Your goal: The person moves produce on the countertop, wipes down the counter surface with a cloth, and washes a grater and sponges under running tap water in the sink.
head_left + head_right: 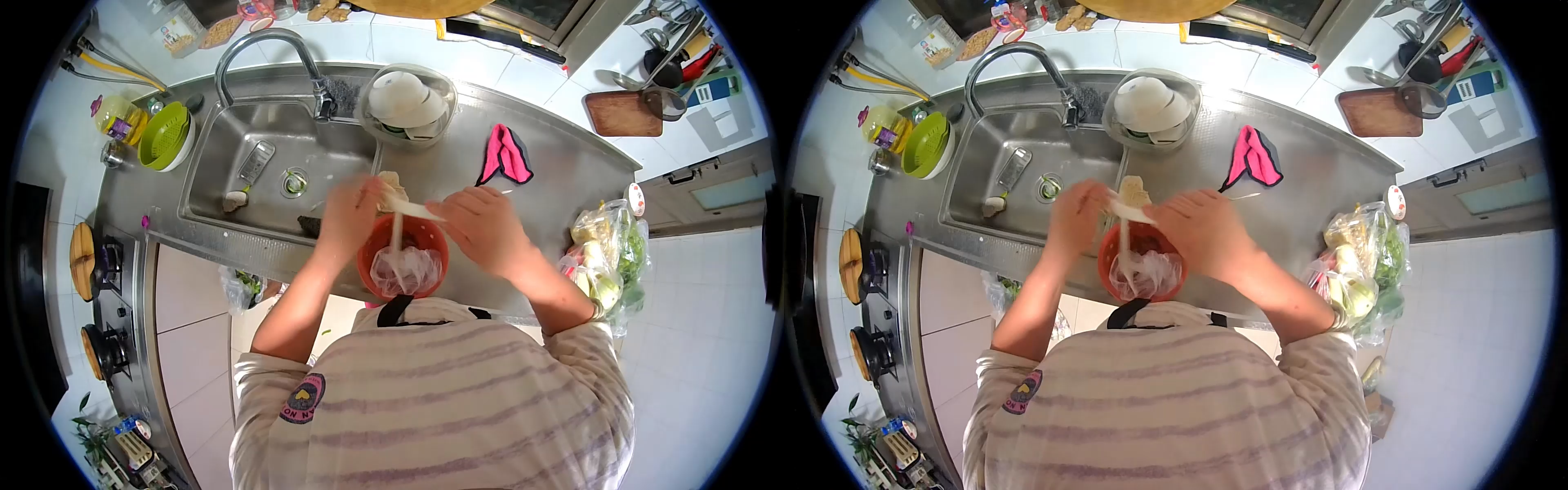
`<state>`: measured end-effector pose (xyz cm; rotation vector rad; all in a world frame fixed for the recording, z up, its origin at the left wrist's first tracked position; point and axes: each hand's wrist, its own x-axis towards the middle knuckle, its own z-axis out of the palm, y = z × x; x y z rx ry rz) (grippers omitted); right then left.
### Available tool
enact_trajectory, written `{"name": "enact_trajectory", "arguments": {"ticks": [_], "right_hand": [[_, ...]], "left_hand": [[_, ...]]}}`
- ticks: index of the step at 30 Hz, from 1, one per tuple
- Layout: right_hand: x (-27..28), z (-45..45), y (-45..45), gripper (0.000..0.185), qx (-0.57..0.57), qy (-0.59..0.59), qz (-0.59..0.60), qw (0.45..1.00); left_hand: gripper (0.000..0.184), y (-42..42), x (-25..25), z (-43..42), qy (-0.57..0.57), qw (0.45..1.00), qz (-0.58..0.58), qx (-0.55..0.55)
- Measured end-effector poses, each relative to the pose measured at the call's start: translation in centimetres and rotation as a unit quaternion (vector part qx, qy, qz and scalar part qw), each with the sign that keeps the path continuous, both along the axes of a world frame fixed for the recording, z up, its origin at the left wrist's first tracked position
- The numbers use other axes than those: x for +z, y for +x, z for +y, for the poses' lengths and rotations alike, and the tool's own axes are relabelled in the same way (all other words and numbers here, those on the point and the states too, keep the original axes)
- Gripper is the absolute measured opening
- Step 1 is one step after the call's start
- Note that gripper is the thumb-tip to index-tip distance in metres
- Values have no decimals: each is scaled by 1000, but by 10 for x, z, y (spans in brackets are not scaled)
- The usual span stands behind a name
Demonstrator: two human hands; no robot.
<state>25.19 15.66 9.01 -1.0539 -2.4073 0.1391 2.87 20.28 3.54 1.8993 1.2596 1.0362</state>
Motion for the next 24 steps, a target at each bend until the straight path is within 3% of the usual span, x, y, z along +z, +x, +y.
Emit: {"name": "enact_trajectory", "arguments": {"ticks": [1, 3, 5, 7, 9, 10, 12, 13, 15, 19, 24], "right_hand": [[-2, 1, 2, 31, -17, -14, 9, 1000], [-8, 2, 5, 27, -40, -2, 59, 997], [-9, 2, 7, 24, -64, 9, 110, 992], [-9, -1, 8, 23, -83, -112, 178, 974], [-10, -2, 4, 24, -83, -130, 184, 971], [-10, -1, 2, 25, -85, -144, 189, 968], [-6, -1, -2, 25, -82, -158, 180, 967], [-5, -1, -3, 25, -81, -173, 172, 966], [-4, -1, -4, 24, -75, -175, 157, 969], [-17, 2, 0, 20, -40, -104, 139, 984], [-30, -2, 1, 23, 10, -149, 173, 973]], "left_hand": [[25, -8, -6, 3, -1, 1000, 0, 1], [20, -27, -13, 10, -36, 991, 25, 129], [18, -48, -14, 12, -43, 988, 38, 140], [18, -50, -4, 9, -54, 985, 54, 154], [29, -38, 23, 6, 244, 930, 195, 193], [29, -34, 30, 3, 245, 929, 196, 197], [35, -28, 37, -8, 133, 976, 149, -82], [35, -22, 37, -13, 132, 977, 149, -78], [29, -15, 37, -21, 48, 974, 137, -176], [21, -13, 18, -22, 60, 973, 131, -180], [15, -15, 13, -35, 10, 976, 124, -179]]}}
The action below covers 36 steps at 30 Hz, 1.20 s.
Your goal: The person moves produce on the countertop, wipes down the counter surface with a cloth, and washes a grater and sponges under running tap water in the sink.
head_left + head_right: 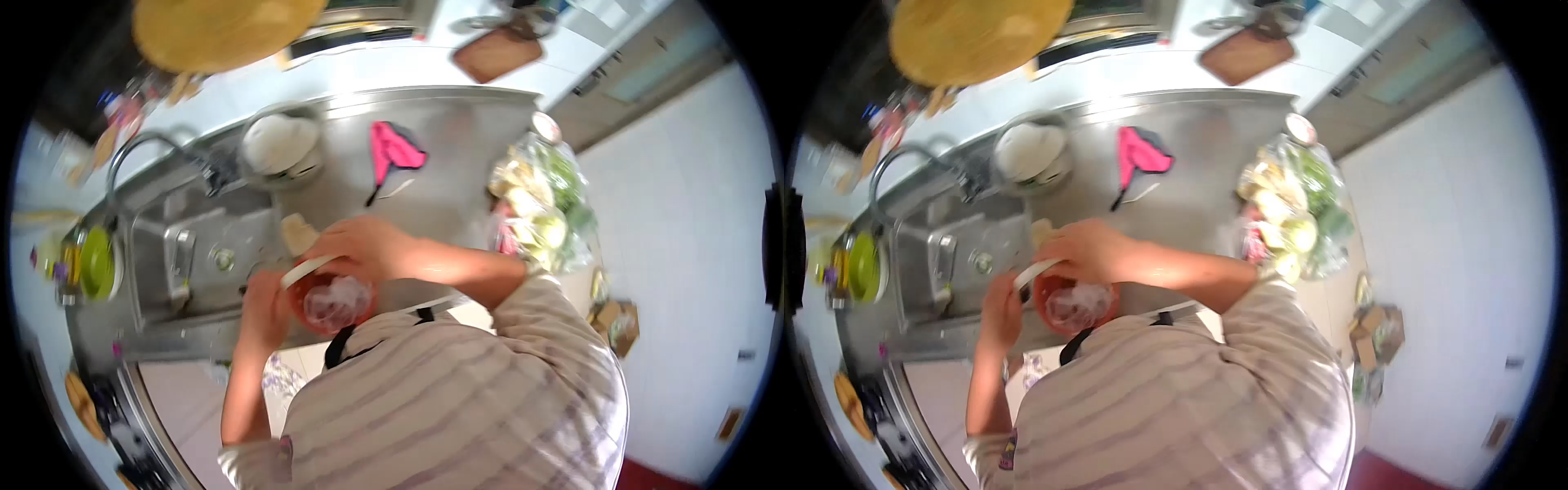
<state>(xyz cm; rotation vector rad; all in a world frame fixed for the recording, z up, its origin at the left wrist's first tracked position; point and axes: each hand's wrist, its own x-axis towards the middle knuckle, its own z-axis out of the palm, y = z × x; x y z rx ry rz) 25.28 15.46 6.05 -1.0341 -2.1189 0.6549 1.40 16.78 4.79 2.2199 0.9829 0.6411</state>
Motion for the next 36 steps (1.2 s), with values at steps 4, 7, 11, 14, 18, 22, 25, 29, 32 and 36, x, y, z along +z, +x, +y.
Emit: {"name": "enact_trajectory", "arguments": {"ticks": [4, 7, 11, 14, 18, 22, 25, 29, 32, 36], "right_hand": [[-7, 3, 9, 21, 70, -93, 70, 991], [-23, 12, 2, 19, 85, -108, 174, 975], [-45, 25, 22, 20, -98, -213, 205, 950], [-79, 43, 30, 23, -199, -307, 302, 880], [-117, 97, 41, 26, -264, -378, 346, 817], [-151, 171, 40, 43, -298, -304, 299, 854], [-146, 190, 58, 62, -435, -161, 85, 882], [-159, 154, 115, 90, -554, -180, -208, 786], [-197, 139, 150, 86, -522, -241, -251, 779], [-221, 133, 157, 74, -481, -219, -278, 802]], "left_hand": [[9, 2, 10, -6, -56, 997, -42, -18], [7, -8, 10, -2, -105, 993, -53, 3], [12, -22, 0, 20, -88, 951, -297, 12], [20, -49, -25, 46, -158, 917, -266, 252], [23, -93, -119, 60, -127, 924, -41, 358], [44, -111, -191, 49, -142, 914, -54, 376], [68, -88, -184, 29, -49, 900, 9, 433], [71, -67, -150, -11, -542, 811, -80, 204], [65, -37, -150, -38, -561, 802, -128, 162], [62, -28, -150, -41, -575, 770, -199, 192]]}}
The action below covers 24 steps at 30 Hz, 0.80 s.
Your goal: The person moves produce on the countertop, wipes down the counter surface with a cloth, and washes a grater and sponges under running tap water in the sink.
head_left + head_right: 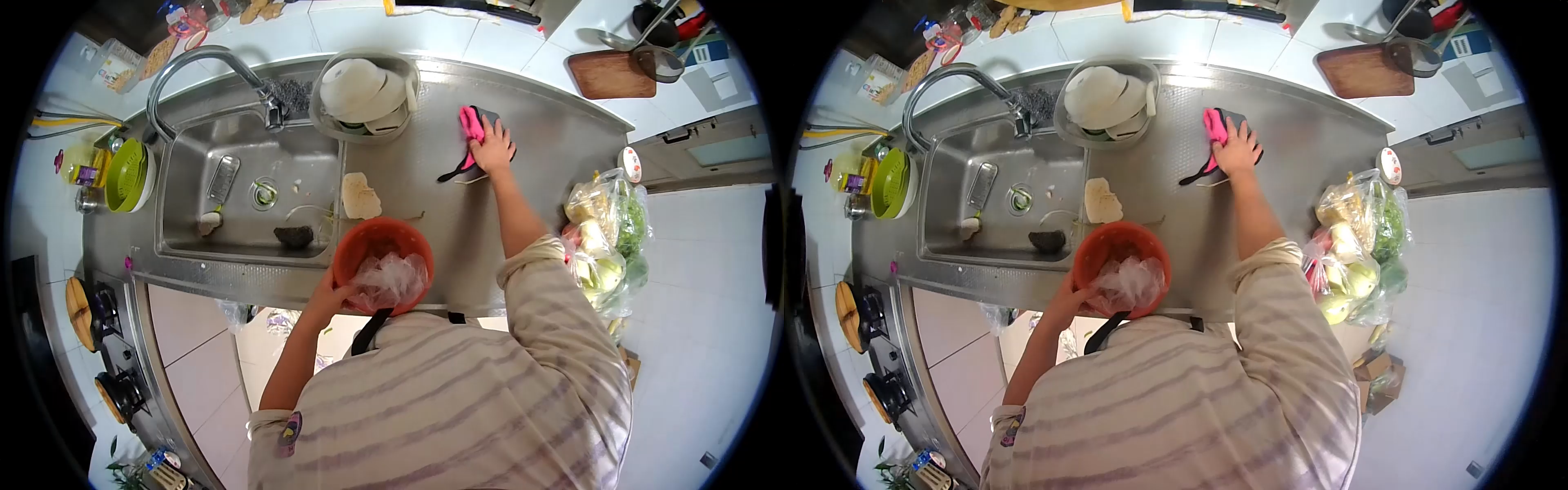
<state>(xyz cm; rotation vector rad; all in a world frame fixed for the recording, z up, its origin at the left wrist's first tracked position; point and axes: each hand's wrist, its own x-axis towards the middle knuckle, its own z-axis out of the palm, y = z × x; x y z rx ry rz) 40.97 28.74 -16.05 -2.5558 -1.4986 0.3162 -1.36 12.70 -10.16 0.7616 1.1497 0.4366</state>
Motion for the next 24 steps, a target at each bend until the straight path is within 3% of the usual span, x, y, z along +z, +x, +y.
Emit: {"name": "enact_trajectory", "arguments": {"ticks": [3, 5, 6, 9, 10, 12, 14, 17, 20, 23, 24], "right_hand": [[-6, -26, 3, 62, 27, 74, -13, 997], [-16, -47, 12, 58, 95, 170, 10, 981], [-17, -60, 10, 57, 109, 206, 12, 972], [-19, -93, -11, 59, 123, 201, 2, 972], [-21, -101, -20, 60, 128, 200, -6, 972], [-19, -116, -40, 62, 135, 200, -15, 970], [-22, -121, -49, 63, 130, 195, -28, 972], [-21, -119, -56, 64, 115, 174, -55, 976], [-19, -117, -58, 64, 104, 159, -67, 980], [-17, -119, -61, 63, 96, 161, -75, 980], [-17, -118, -61, 63, 98, 163, -79, 979]], "left_hand": [[61, -3, 2, 2, -5, 1000, -22, -9], [63, -3, 18, 13, -45, 990, 58, -119], [63, -4, 15, 19, -45, 991, 59, -114], [70, -10, -15, 52, 104, 978, 175, -34], [73, -7, -27, 71, 162, 964, 210, -11], [82, 18, -27, 109, 257, 887, 377, -71], [88, 49, -33, 128, 315, 836, 444, -60], [88, 82, -28, 145, 254, 831, 478, -124], [78, 88, -35, 152, 264, 810, 510, -117], [70, 87, -34, 155, 257, 818, 479, -190], [59, 88, -33, 152, 290, 814, 478, -156]]}}
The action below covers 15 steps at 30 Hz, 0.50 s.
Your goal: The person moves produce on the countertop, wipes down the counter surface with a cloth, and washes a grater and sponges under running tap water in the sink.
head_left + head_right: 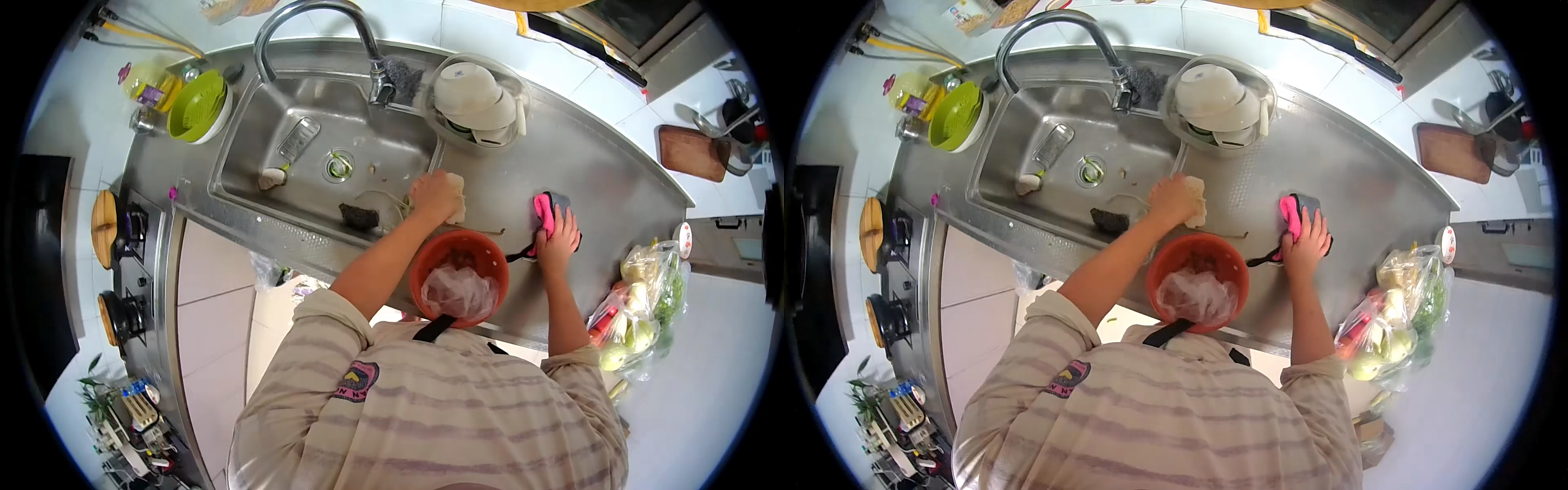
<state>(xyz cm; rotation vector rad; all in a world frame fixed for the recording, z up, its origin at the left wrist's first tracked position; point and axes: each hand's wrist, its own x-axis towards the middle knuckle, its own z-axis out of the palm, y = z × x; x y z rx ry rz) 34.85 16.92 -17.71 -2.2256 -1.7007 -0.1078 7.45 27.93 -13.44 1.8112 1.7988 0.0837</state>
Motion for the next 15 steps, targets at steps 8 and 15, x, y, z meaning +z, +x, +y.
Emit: {"name": "enact_trajectory", "arguments": {"ticks": [8, 15], "right_hand": [[-2, 2, 3, 62, 8, -1, 3, 1000], [-11, 3, 9, 64, 23, 6, -3, 1000]], "left_hand": [[38, -75, 33, 1, -71, 917, -366, 140], [20, -284, 18, -9, 25, 748, -540, 386]]}}
